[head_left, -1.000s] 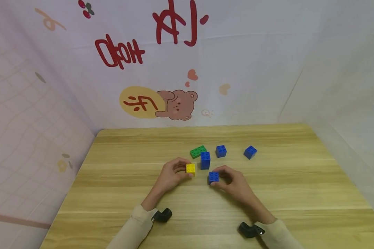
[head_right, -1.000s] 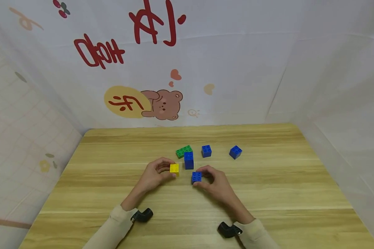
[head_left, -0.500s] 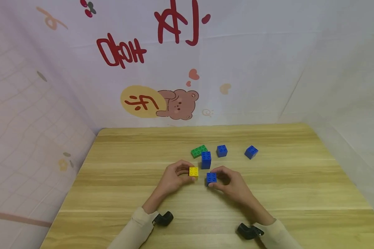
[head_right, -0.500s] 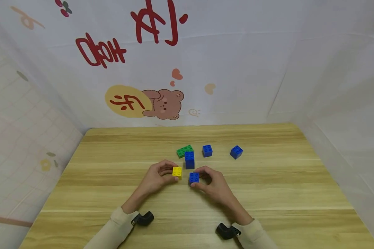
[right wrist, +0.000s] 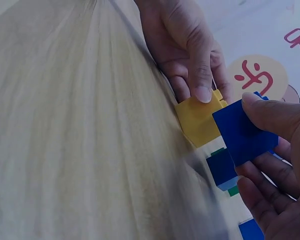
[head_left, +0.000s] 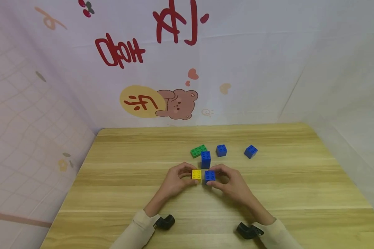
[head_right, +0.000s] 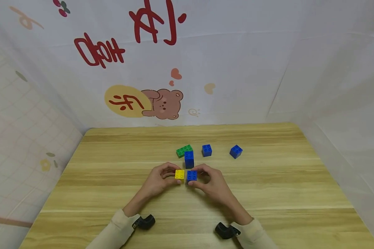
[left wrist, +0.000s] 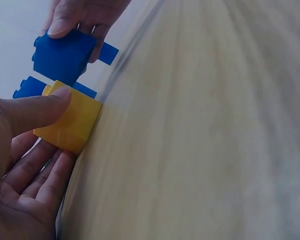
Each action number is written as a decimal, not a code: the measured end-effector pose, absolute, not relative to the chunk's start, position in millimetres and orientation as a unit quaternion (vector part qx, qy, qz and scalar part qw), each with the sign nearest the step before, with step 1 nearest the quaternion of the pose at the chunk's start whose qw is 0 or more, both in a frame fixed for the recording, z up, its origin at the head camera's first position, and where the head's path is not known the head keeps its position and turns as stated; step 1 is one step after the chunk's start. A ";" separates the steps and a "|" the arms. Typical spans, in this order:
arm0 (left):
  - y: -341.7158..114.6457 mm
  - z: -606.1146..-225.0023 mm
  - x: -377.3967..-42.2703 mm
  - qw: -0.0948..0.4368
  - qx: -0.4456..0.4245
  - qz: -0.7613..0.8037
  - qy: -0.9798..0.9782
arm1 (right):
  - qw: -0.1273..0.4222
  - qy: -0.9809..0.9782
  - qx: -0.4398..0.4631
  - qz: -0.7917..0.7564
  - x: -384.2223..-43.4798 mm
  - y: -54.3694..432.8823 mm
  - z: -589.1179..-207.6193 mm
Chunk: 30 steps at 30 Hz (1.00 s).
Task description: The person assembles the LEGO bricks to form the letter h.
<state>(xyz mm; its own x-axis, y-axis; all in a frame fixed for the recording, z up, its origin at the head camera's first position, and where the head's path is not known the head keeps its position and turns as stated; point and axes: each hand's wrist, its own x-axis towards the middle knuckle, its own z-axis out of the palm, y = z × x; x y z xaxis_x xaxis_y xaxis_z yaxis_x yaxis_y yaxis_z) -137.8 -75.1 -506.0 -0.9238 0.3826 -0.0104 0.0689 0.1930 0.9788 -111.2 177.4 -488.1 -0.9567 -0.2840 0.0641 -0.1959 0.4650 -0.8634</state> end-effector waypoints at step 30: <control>-60.1 -506.7 -132.6 0.126 0.159 0.608 0.768 | -0.020 0.829 -0.200 -0.522 -114.8 166.6 -477.2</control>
